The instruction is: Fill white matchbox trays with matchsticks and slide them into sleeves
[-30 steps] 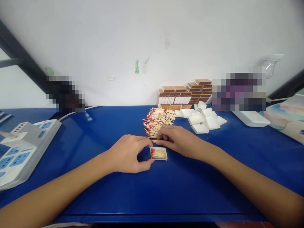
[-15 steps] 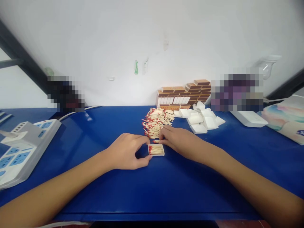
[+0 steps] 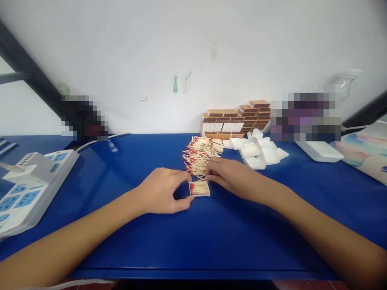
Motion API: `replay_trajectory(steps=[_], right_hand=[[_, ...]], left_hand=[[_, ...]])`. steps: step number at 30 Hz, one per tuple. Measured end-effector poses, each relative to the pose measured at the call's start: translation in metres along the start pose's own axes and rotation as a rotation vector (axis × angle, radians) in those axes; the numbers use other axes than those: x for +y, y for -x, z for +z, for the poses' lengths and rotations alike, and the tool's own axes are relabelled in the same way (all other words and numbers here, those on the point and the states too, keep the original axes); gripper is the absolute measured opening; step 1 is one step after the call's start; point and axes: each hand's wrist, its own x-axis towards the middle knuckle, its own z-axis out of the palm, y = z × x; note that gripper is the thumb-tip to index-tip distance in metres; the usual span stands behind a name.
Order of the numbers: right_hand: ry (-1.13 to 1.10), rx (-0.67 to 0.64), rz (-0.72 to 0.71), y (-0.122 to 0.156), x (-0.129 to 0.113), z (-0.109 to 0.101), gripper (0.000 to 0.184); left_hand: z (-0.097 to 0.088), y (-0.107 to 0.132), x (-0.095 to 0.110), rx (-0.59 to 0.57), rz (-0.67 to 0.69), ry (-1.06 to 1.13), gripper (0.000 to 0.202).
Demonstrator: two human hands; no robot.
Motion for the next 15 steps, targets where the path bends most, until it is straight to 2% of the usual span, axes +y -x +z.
replay_trajectory(steps=[5, 15], right_hand=[[-0.027, 0.060, -0.047, 0.0014, -0.0029, 0.0011, 0.012], [-0.006, 0.024, -0.004, 0.0018, 0.0005, 0.0030, 0.011]], left_hand=[[-0.0005, 0.0009, 0.0008, -0.016, 0.009, 0.003, 0.024], [-0.0014, 0.0021, 0.0018, -0.032, 0.038, -0.008, 0.025]])
